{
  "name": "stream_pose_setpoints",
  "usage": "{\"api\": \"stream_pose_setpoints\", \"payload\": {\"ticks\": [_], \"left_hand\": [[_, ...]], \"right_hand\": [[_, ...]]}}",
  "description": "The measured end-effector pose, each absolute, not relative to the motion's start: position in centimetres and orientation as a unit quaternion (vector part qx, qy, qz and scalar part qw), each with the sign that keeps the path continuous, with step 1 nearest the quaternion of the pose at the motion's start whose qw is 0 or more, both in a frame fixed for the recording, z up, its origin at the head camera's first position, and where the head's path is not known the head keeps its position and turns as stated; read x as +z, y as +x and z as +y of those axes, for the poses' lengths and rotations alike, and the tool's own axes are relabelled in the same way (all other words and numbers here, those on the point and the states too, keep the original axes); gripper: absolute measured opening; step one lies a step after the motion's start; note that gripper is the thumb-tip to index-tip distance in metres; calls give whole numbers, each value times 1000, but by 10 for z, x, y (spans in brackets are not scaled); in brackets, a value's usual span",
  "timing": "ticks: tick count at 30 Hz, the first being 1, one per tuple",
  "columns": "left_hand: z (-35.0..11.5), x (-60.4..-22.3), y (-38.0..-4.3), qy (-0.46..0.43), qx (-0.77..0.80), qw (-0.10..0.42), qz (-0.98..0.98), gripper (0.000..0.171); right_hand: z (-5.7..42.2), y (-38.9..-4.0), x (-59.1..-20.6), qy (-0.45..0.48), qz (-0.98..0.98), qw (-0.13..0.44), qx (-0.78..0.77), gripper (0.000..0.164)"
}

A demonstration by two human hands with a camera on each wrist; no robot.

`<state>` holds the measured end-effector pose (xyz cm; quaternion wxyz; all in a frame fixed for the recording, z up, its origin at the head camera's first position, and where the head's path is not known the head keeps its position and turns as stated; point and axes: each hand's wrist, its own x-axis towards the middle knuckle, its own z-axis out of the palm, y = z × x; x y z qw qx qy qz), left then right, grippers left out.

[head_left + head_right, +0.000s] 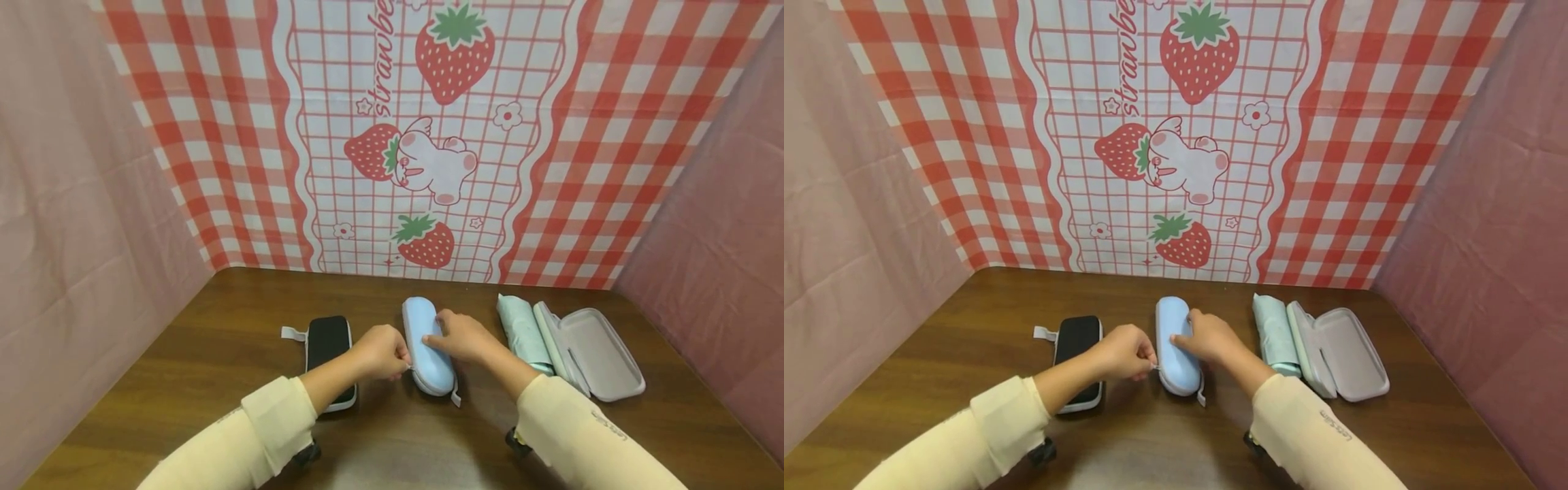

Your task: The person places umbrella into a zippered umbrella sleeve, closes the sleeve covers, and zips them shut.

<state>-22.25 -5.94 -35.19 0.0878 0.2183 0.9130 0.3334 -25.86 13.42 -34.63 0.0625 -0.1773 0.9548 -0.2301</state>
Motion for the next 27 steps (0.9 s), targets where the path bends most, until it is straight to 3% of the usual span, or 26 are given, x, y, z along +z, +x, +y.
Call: {"api": "stream_pose_setpoints", "payload": {"ticks": [3, 5, 8, 14, 20, 27], "left_hand": [[-66, -353, -224, 233, 310, 73, 919, 19], [-70, -353, -225, 240, 299, 70, 921, 18], [-77, -354, -226, 248, 285, 64, 924, 16], [-87, -355, -232, 239, 256, 40, 936, 15], [-94, -356, -240, 229, 221, -6, 948, 13], [-98, -357, -239, 227, 217, -10, 949, 13]], "right_hand": [[141, -264, -345, -307, 935, -8, -179, 45], [144, -268, -343, -384, 907, -13, -175, 37], [145, -271, -340, -454, 876, 11, -162, 40], [142, -270, -340, -491, 864, 5, -114, 53], [138, -269, -342, -516, 852, -48, -75, 50], [139, -265, -348, -507, 857, -75, -50, 49]]}}
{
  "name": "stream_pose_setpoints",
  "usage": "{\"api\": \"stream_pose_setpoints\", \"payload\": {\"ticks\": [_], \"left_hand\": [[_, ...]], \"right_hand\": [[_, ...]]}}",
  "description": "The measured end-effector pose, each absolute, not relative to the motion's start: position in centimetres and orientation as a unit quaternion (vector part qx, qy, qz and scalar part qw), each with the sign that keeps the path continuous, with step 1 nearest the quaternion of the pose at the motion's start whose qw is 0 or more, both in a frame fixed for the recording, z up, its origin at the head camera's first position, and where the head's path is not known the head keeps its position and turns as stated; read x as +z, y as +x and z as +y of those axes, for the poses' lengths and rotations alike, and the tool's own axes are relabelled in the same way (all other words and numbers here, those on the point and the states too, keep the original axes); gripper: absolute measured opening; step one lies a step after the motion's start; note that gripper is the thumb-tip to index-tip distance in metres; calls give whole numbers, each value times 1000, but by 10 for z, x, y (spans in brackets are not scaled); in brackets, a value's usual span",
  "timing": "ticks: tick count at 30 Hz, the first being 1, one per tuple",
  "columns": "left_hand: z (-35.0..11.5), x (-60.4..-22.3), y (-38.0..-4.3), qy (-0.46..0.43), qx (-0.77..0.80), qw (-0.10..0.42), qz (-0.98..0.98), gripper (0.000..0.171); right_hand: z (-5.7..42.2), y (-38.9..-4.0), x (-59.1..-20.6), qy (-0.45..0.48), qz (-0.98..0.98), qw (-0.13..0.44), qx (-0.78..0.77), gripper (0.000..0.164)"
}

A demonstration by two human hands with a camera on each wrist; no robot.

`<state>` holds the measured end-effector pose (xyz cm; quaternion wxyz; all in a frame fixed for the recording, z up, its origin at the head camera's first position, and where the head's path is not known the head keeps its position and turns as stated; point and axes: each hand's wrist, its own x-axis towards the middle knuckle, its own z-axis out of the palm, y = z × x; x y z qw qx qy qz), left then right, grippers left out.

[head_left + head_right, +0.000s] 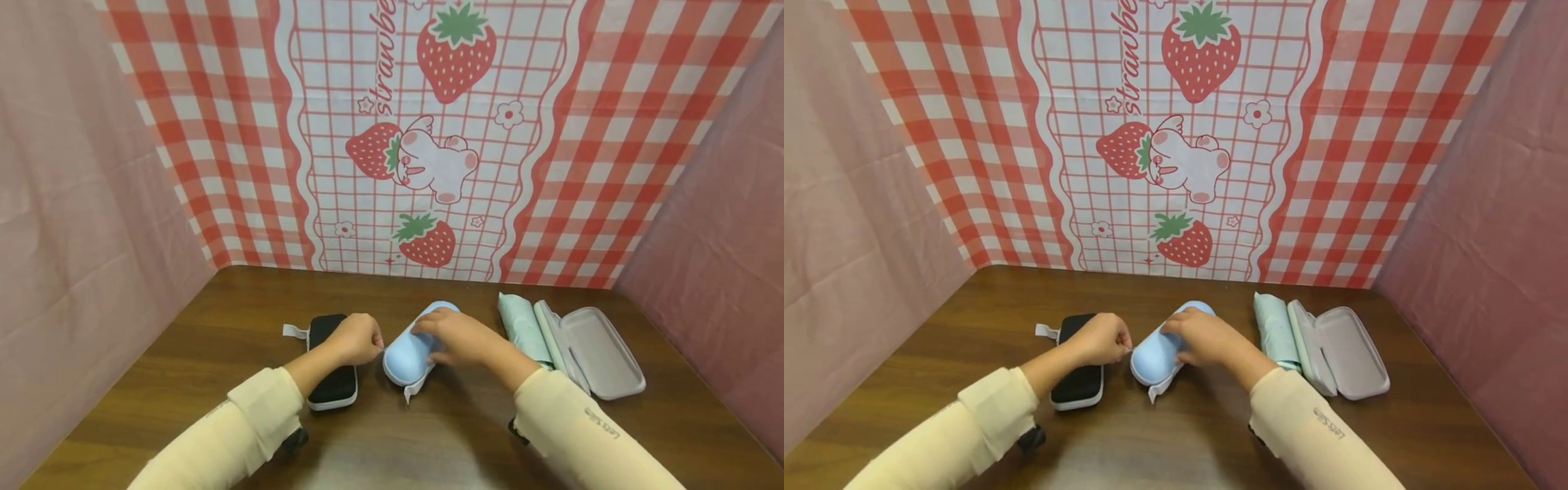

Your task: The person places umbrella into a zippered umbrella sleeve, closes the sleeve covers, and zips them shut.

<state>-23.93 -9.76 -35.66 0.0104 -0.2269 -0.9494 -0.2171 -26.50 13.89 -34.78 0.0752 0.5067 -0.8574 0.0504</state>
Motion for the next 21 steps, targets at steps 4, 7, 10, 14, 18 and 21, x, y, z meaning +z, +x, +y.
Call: {"api": "stream_pose_setpoints", "payload": {"ticks": [4, 7, 10, 14, 18, 21], "left_hand": [[-100, -357, -235, -225, -210, 7, -951, 16], [-100, -356, -231, -228, -208, 2, -951, 18], [-99, -356, -226, -238, -209, -1, -949, 18], [-93, -358, -222, -253, -215, 0, -943, 24], [-82, -362, -220, -252, -228, 0, -940, 35], [-73, -365, -216, -226, -253, -4, -941, 31]], "right_hand": [[140, -266, -350, 508, -856, 83, 46, 50], [141, -266, -351, 514, -852, 93, 42, 49], [141, -266, -351, 512, -852, 107, 32, 49], [144, -269, -354, 497, -859, 121, 17, 48], [147, -270, -356, 481, -867, 132, 7, 47], [150, -270, -356, 466, -873, 143, -3, 47]]}}
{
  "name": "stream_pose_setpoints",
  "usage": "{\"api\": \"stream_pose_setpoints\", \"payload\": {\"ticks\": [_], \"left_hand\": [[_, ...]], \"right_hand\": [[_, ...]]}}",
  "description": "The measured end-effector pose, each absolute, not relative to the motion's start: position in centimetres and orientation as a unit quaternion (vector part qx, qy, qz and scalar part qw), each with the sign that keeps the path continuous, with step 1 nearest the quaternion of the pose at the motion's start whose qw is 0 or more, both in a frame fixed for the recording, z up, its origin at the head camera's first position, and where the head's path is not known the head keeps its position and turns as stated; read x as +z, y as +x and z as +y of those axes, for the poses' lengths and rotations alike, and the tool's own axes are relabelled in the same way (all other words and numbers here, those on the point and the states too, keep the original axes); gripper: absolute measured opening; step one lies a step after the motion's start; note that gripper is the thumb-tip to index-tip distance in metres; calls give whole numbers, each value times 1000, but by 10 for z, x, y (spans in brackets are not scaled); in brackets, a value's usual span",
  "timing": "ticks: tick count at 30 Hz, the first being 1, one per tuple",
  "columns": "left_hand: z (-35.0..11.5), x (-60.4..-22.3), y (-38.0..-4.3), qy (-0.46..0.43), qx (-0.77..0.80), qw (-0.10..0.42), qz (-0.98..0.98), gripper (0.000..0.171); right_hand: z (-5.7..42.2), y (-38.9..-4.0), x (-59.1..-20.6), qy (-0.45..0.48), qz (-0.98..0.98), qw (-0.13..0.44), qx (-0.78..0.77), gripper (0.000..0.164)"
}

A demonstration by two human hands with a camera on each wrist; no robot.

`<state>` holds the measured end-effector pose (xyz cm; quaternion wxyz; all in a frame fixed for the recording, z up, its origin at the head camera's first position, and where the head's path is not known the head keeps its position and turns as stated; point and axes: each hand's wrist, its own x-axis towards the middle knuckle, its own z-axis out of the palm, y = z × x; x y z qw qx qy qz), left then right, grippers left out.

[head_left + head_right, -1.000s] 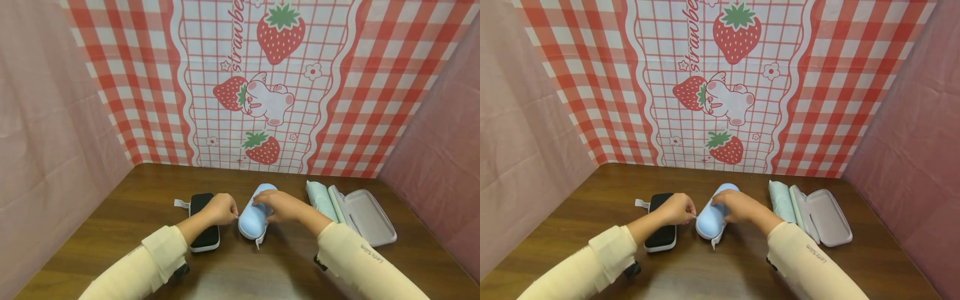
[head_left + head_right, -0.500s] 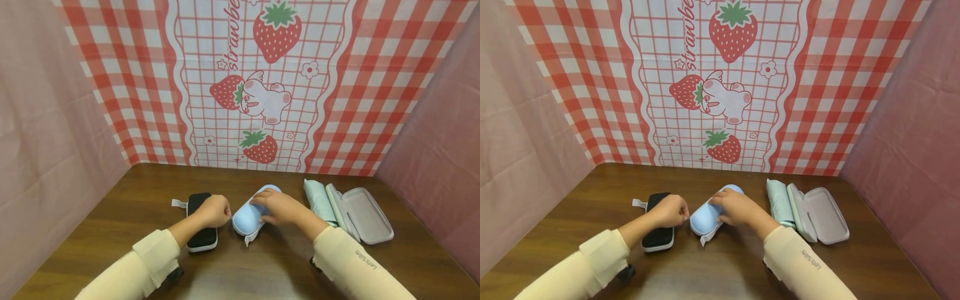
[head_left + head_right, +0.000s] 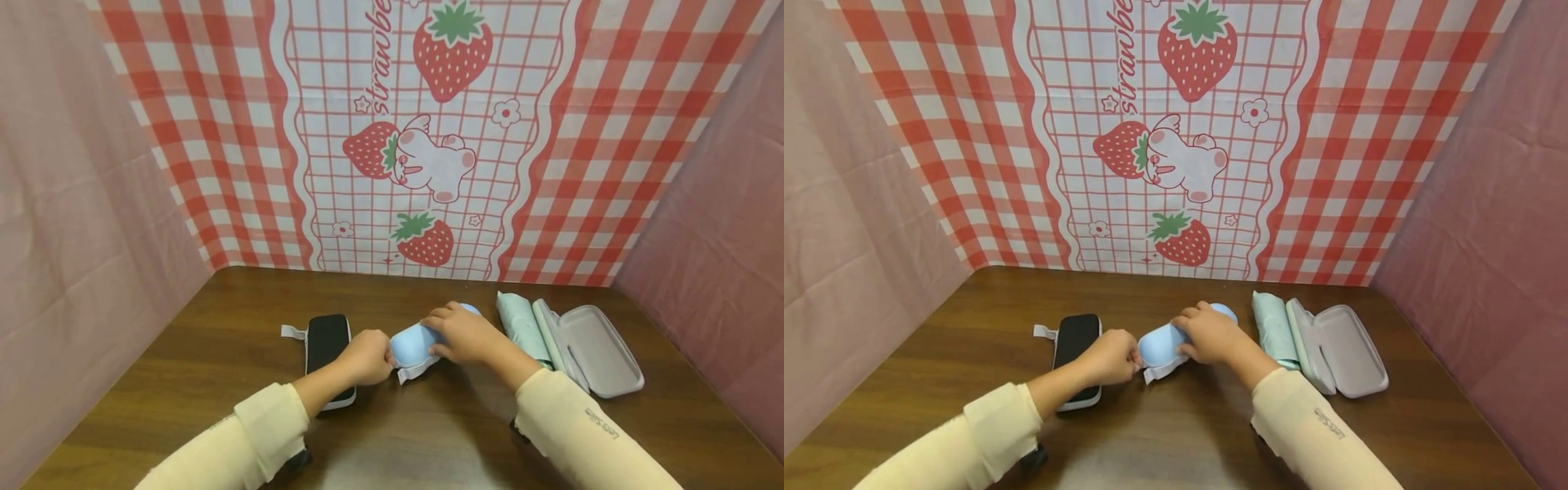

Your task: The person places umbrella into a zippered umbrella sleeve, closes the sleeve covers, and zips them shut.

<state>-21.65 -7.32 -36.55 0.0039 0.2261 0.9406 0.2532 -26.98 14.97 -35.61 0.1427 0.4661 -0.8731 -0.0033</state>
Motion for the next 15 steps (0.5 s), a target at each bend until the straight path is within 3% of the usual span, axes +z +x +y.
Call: {"api": "stream_pose_setpoints", "payload": {"ticks": [4, 10, 15], "left_hand": [[-62, -372, -211, 171, 299, 8, 939, 19], [-50, -380, -205, 142, 311, -46, 939, 20], [-44, -380, -205, 124, 325, -50, 936, 20]], "right_hand": [[151, -267, -357, 438, -885, 159, -25, 49], [149, -262, -356, 400, -896, 184, -58, 50], [143, -259, -355, 370, -908, 179, -75, 48]]}}
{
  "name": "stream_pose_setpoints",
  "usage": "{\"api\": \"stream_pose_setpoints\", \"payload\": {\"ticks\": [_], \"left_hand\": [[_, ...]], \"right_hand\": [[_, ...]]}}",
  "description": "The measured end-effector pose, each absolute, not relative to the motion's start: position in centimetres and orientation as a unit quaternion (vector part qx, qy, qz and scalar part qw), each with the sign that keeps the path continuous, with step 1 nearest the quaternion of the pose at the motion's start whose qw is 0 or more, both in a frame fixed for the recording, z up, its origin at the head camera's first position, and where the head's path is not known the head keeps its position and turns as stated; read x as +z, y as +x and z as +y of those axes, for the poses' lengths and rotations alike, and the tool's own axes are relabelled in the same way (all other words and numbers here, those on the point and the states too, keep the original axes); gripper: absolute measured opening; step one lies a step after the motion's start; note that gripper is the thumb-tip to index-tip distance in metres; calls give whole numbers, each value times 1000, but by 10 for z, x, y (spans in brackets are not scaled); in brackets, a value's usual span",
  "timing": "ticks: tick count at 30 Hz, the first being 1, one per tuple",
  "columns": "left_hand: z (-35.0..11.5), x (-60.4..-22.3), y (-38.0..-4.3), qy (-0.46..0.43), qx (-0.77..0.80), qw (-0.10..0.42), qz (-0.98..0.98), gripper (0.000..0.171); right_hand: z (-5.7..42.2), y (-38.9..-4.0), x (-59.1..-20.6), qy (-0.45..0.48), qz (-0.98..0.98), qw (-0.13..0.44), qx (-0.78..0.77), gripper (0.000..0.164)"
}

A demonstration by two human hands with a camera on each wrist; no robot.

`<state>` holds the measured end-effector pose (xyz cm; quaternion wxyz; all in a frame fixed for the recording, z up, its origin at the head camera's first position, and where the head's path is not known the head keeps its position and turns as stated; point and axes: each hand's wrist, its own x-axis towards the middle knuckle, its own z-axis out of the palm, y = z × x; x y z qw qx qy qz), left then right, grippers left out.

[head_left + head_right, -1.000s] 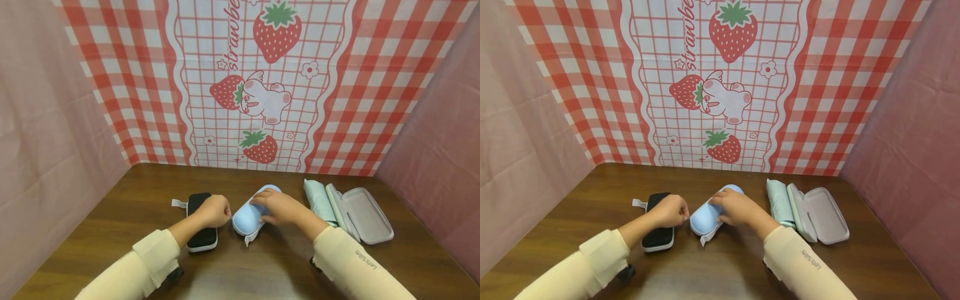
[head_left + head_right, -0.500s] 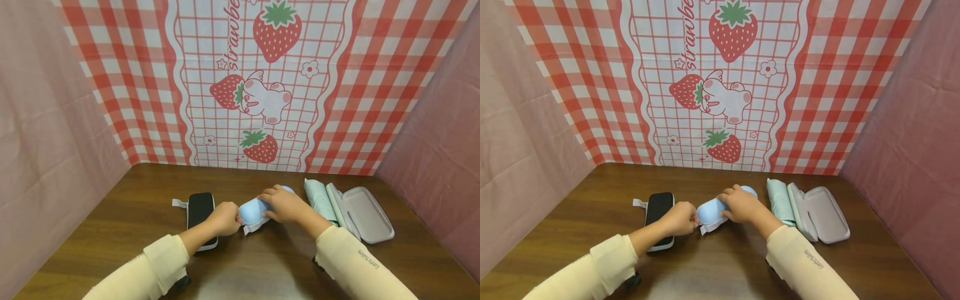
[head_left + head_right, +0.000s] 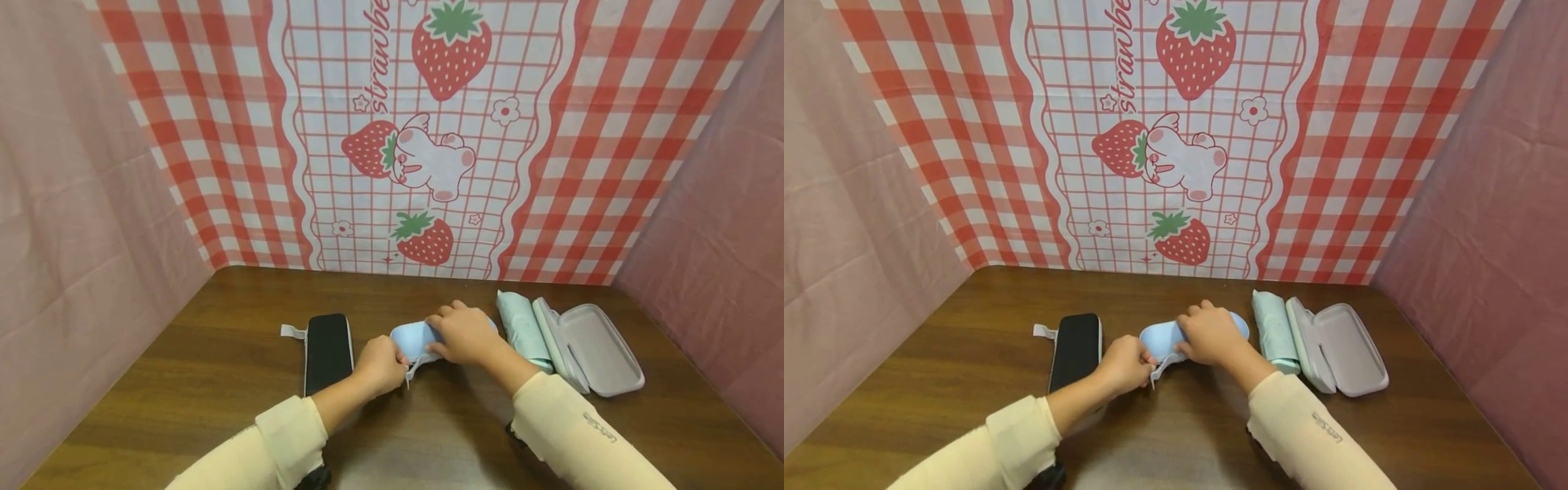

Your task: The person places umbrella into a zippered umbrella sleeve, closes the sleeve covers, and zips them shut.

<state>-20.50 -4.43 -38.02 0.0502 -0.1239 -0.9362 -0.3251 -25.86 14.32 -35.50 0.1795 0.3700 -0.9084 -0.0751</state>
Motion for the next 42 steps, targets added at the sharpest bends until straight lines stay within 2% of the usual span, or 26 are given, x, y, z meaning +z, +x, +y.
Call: {"api": "stream_pose_setpoints", "payload": {"ticks": [6, 15, 21, 26, 30, 39, 42], "left_hand": [[-37, -380, -209, -113, -319, 63, -939, 20], [-38, -383, -213, -110, -315, 60, -941, 23], [-43, -379, -214, -121, -294, 65, -946, 14], [-46, -375, -213, -125, -293, 54, -946, 13], [-48, -373, -213, -145, -298, 54, -942, 15], [-49, -371, -220, -228, -209, 66, -949, 14], [-49, -370, -220, -236, -172, 90, -952, 7]], "right_hand": [[135, -256, -352, 345, -917, 178, -92, 42], [131, -252, -353, 327, -925, 170, -92, 41], [145, -255, -346, 331, -937, 102, -45, 45], [166, -261, -336, 334, -942, 36, 8, 49], [181, -265, -332, 337, -941, 5, 27, 53], [191, -265, -337, 333, -942, 9, 41, 56], [189, -261, -339, 329, -944, 18, 30, 57]]}}
